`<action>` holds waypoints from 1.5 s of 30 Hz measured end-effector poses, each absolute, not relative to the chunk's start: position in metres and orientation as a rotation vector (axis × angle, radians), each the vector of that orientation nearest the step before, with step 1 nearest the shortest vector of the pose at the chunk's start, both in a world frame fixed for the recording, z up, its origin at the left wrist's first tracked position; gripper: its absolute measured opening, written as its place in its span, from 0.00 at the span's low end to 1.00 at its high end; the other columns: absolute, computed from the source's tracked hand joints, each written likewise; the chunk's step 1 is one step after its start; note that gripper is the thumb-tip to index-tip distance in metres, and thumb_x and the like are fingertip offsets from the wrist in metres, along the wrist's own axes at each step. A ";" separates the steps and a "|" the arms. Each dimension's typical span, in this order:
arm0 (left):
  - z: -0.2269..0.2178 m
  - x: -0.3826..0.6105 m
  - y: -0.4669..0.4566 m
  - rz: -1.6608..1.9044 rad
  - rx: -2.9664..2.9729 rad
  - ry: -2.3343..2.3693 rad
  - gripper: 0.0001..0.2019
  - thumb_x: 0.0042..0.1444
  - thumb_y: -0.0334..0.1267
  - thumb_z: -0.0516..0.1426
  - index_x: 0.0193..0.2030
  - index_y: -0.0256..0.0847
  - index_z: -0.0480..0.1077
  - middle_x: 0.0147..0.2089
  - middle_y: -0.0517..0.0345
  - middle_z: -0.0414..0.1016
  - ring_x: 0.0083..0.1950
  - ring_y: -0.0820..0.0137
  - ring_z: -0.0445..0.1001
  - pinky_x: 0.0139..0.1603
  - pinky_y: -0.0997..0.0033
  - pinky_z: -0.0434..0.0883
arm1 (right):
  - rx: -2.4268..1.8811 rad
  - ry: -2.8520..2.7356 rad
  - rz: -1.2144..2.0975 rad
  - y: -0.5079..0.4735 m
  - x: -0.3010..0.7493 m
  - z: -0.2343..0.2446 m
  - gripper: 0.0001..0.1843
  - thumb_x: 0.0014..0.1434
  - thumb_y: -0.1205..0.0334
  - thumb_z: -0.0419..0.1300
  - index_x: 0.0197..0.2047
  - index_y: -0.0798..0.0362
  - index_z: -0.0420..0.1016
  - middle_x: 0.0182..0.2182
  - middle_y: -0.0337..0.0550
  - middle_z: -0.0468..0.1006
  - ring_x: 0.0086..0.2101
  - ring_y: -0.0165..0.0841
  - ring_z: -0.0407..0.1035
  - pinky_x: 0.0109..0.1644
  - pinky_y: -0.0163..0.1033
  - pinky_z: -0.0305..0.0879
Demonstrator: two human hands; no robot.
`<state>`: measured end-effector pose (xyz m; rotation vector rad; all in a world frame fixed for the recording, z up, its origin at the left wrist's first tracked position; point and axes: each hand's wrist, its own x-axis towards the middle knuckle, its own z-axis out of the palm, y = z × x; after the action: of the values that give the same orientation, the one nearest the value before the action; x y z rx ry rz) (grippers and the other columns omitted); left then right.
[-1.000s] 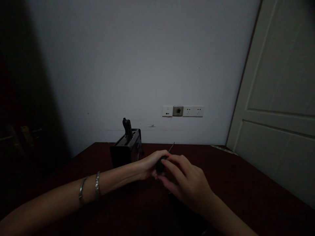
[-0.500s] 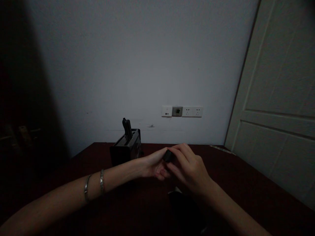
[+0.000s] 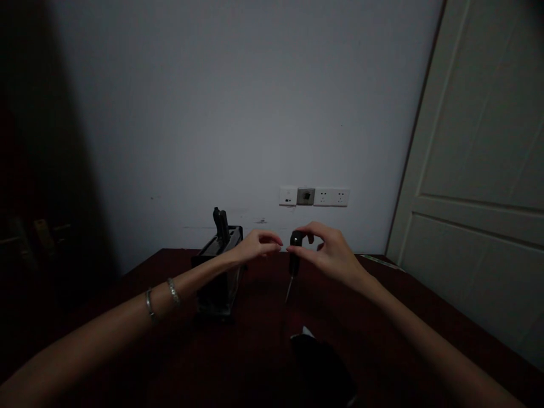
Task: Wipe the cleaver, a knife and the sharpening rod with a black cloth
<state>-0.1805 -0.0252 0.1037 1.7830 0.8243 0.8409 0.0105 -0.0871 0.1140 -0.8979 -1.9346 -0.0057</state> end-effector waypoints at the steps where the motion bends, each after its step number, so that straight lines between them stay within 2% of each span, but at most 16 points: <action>1: 0.105 -0.182 -0.024 0.853 1.854 0.774 0.11 0.42 0.33 0.61 0.35 0.35 0.70 0.31 0.60 0.70 0.32 0.76 0.68 0.34 0.76 0.66 | -0.914 -1.923 0.034 -0.085 0.010 0.117 0.11 0.49 0.56 0.64 0.35 0.54 0.75 0.30 0.41 0.75 0.31 0.33 0.66 0.32 0.37 0.62; 4: 0.107 -0.184 -0.025 0.820 2.009 0.576 0.18 0.43 0.33 0.61 0.44 0.36 0.70 0.45 0.52 0.72 0.45 0.69 0.70 0.50 0.64 0.64 | -0.956 -1.903 0.109 -0.082 0.007 0.123 0.13 0.48 0.55 0.64 0.35 0.54 0.76 0.31 0.42 0.77 0.32 0.33 0.68 0.31 0.37 0.62; 6: 0.109 -0.184 -0.029 0.785 2.038 0.488 0.19 0.44 0.34 0.61 0.46 0.37 0.69 0.50 0.50 0.71 0.50 0.66 0.69 0.54 0.59 0.62 | -0.968 -1.905 0.132 -0.082 0.004 0.126 0.14 0.46 0.55 0.65 0.35 0.54 0.76 0.32 0.43 0.78 0.32 0.34 0.69 0.31 0.37 0.62; 8: 0.109 -0.183 -0.031 0.770 2.076 0.446 0.19 0.44 0.34 0.61 0.46 0.37 0.69 0.51 0.50 0.70 0.52 0.64 0.68 0.55 0.57 0.61 | -0.966 -1.917 0.137 -0.084 0.001 0.128 0.14 0.46 0.55 0.66 0.35 0.54 0.77 0.32 0.43 0.78 0.32 0.33 0.69 0.31 0.36 0.62; 16: 0.097 -0.176 -0.034 0.797 1.974 0.423 0.20 0.43 0.33 0.62 0.46 0.36 0.69 0.47 0.52 0.72 0.49 0.67 0.70 0.52 0.62 0.64 | -0.972 -1.952 0.163 -0.086 -0.004 0.127 0.12 0.45 0.56 0.66 0.32 0.54 0.77 0.29 0.41 0.78 0.30 0.32 0.69 0.31 0.36 0.61; 22: 0.093 -0.168 -0.038 0.867 1.918 0.559 0.12 0.40 0.35 0.63 0.33 0.35 0.73 0.31 0.59 0.75 0.40 0.68 0.74 0.44 0.67 0.68 | -0.989 -1.965 0.203 -0.083 -0.004 0.126 0.13 0.43 0.56 0.67 0.32 0.54 0.77 0.30 0.42 0.78 0.31 0.33 0.69 0.31 0.36 0.61; 25: 0.093 -0.168 -0.042 0.902 1.896 0.582 0.09 0.40 0.35 0.63 0.30 0.36 0.72 0.28 0.61 0.75 0.37 0.69 0.74 0.42 0.69 0.69 | -1.001 -1.967 0.209 -0.080 -0.003 0.124 0.14 0.44 0.54 0.66 0.33 0.54 0.77 0.31 0.42 0.78 0.30 0.32 0.67 0.30 0.36 0.60; 33: 0.098 -0.169 -0.047 0.972 1.935 0.546 0.06 0.44 0.33 0.61 0.30 0.35 0.72 0.30 0.59 0.76 0.37 0.70 0.74 0.42 0.70 0.69 | -0.932 -1.935 0.256 -0.076 -0.005 0.119 0.15 0.46 0.55 0.65 0.36 0.54 0.77 0.32 0.43 0.77 0.30 0.32 0.67 0.30 0.36 0.62; 37: 0.108 -0.173 -0.051 0.939 1.940 0.521 0.10 0.49 0.34 0.59 0.38 0.33 0.71 0.36 0.53 0.77 0.39 0.69 0.75 0.44 0.68 0.69 | -0.820 -1.819 0.355 -0.078 0.002 0.124 0.29 0.44 0.55 0.65 0.50 0.54 0.70 0.46 0.51 0.72 0.36 0.34 0.66 0.27 0.36 0.65; 39: 0.116 -0.179 -0.053 0.955 1.907 0.520 0.12 0.50 0.35 0.59 0.41 0.31 0.70 0.37 0.50 0.76 0.39 0.68 0.75 0.44 0.65 0.70 | -0.818 -1.737 0.413 -0.076 0.011 0.123 0.31 0.47 0.52 0.63 0.54 0.53 0.67 0.50 0.52 0.69 0.36 0.35 0.66 0.27 0.37 0.66; 42: 0.137 -0.191 -0.053 1.076 1.878 0.488 0.14 0.51 0.35 0.59 0.44 0.31 0.68 0.39 0.48 0.75 0.38 0.67 0.75 0.43 0.64 0.70 | -0.920 -1.614 0.503 -0.065 0.031 0.108 0.27 0.50 0.49 0.59 0.51 0.54 0.69 0.48 0.52 0.72 0.38 0.36 0.68 0.27 0.36 0.67; 45: 0.171 -0.207 -0.052 1.230 1.874 0.472 0.14 0.52 0.37 0.58 0.45 0.31 0.68 0.39 0.48 0.75 0.38 0.67 0.75 0.41 0.65 0.71 | -1.030 -1.485 0.605 -0.045 0.052 0.073 0.26 0.51 0.45 0.58 0.48 0.54 0.72 0.44 0.51 0.75 0.36 0.38 0.69 0.23 0.35 0.67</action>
<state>-0.2071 -0.0519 0.1712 1.8744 0.4721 1.2302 0.0520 -0.0448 0.0733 -1.0295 -1.4849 0.6051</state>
